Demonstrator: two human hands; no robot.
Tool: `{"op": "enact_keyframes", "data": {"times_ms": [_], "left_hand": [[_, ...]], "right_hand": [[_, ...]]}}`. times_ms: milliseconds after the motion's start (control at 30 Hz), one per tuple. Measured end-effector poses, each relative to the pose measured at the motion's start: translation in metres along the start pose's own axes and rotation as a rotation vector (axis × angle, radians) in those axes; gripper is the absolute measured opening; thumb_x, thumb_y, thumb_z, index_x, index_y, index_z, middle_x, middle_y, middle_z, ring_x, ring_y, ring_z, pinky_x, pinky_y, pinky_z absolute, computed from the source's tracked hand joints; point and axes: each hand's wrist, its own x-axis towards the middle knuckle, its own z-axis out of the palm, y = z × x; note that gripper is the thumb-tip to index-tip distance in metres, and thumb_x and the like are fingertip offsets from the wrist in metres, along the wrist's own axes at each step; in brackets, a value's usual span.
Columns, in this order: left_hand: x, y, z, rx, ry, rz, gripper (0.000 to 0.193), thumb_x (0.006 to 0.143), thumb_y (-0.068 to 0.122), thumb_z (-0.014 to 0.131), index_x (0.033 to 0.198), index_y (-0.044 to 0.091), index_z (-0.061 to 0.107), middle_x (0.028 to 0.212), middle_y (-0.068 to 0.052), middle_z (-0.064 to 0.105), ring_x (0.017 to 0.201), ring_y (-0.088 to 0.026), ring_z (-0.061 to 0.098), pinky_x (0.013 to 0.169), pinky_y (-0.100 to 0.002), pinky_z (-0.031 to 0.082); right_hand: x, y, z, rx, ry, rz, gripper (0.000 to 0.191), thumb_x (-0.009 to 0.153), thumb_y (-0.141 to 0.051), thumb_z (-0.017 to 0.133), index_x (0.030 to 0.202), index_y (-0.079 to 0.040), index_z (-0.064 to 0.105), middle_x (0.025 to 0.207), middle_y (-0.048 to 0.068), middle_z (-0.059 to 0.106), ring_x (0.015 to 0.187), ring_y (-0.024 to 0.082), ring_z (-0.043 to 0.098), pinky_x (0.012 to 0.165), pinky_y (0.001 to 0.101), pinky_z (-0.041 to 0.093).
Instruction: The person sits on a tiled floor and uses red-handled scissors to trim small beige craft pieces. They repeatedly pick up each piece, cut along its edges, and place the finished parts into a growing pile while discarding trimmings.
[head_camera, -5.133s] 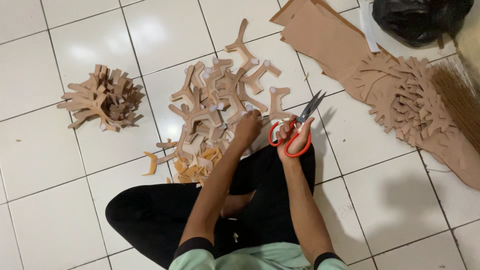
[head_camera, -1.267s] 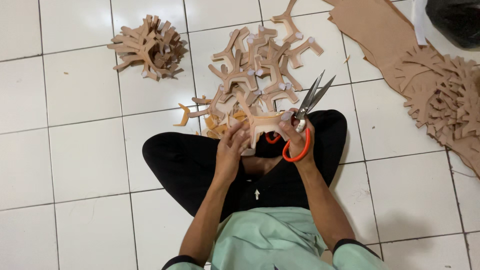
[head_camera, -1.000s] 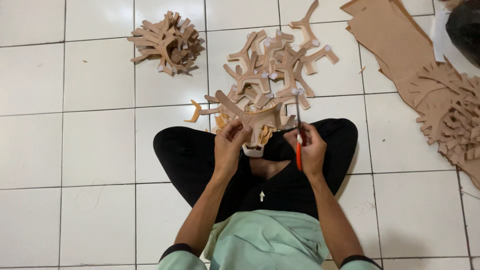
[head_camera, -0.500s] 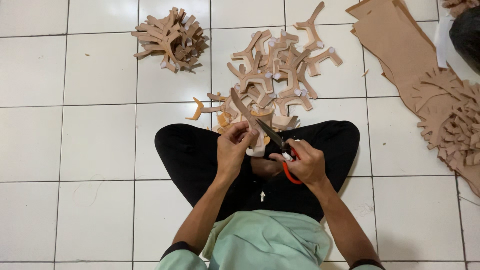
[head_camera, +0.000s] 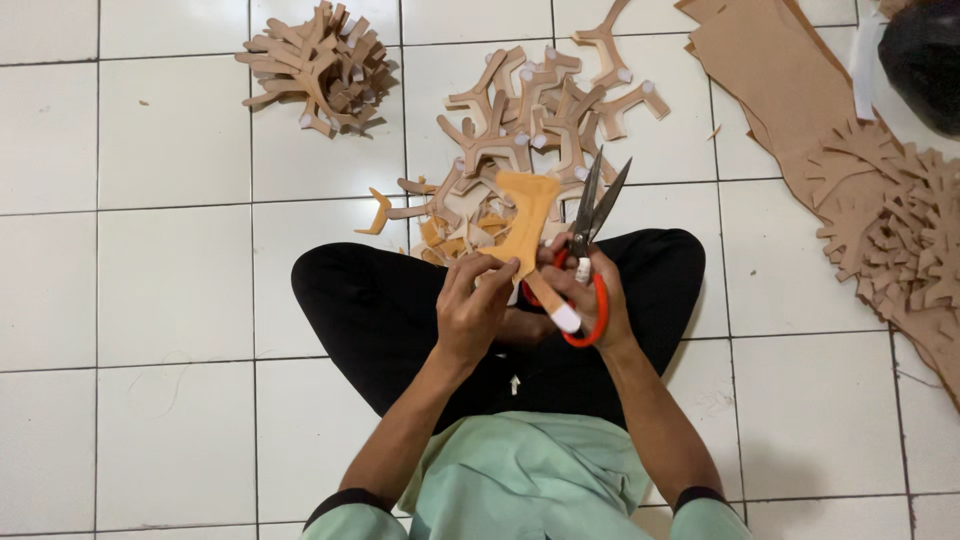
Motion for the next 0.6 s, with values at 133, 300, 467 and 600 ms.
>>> {"op": "enact_keyframes", "data": {"times_ms": [133,300,467,600], "left_hand": [[0.0,0.005,-0.001,-0.048,-0.056,-0.087,0.034,0.082,-0.007,0.076,0.114,0.002,0.071,0.114,-0.012,0.069,0.107,-0.031,0.069,0.09,-0.039,0.059],[0.003,0.01,0.009,-0.423,-0.094,-0.551,0.021,0.093,0.003,0.075,0.113,-0.001,0.07,0.106,-0.012,0.075,0.095,-0.023,0.077,0.083,-0.033,0.063],[0.0,-0.003,0.015,-0.348,-0.144,-0.455,0.014,0.097,0.008,0.073,0.108,-0.001,0.071,0.097,-0.012,0.076,0.088,-0.019,0.076,0.08,-0.029,0.059],[-0.01,-0.013,0.023,-0.478,-0.16,-0.577,0.014,0.103,0.01,0.064,0.106,-0.003,0.061,0.094,-0.009,0.07,0.087,-0.013,0.068,0.078,-0.027,0.055]], "right_hand": [[0.002,-0.002,0.012,-0.158,0.065,-0.052,0.031,0.09,0.002,0.074,0.115,0.0,0.056,0.103,0.006,0.067,0.09,0.009,0.067,0.084,0.0256,0.058],[-0.005,-0.001,0.025,-0.601,0.175,-0.195,0.027,0.089,0.0,0.077,0.11,0.001,0.061,0.099,0.007,0.078,0.082,0.009,0.073,0.071,0.0241,0.061],[-0.006,-0.004,0.026,-0.741,0.165,-0.398,0.031,0.087,0.002,0.079,0.113,0.004,0.062,0.101,0.012,0.077,0.085,0.012,0.073,0.074,0.0259,0.06],[-0.006,-0.001,0.022,-0.381,0.203,-0.085,0.028,0.088,-0.001,0.077,0.111,0.003,0.06,0.101,0.012,0.078,0.072,0.01,0.067,0.058,0.024,0.053]]}}
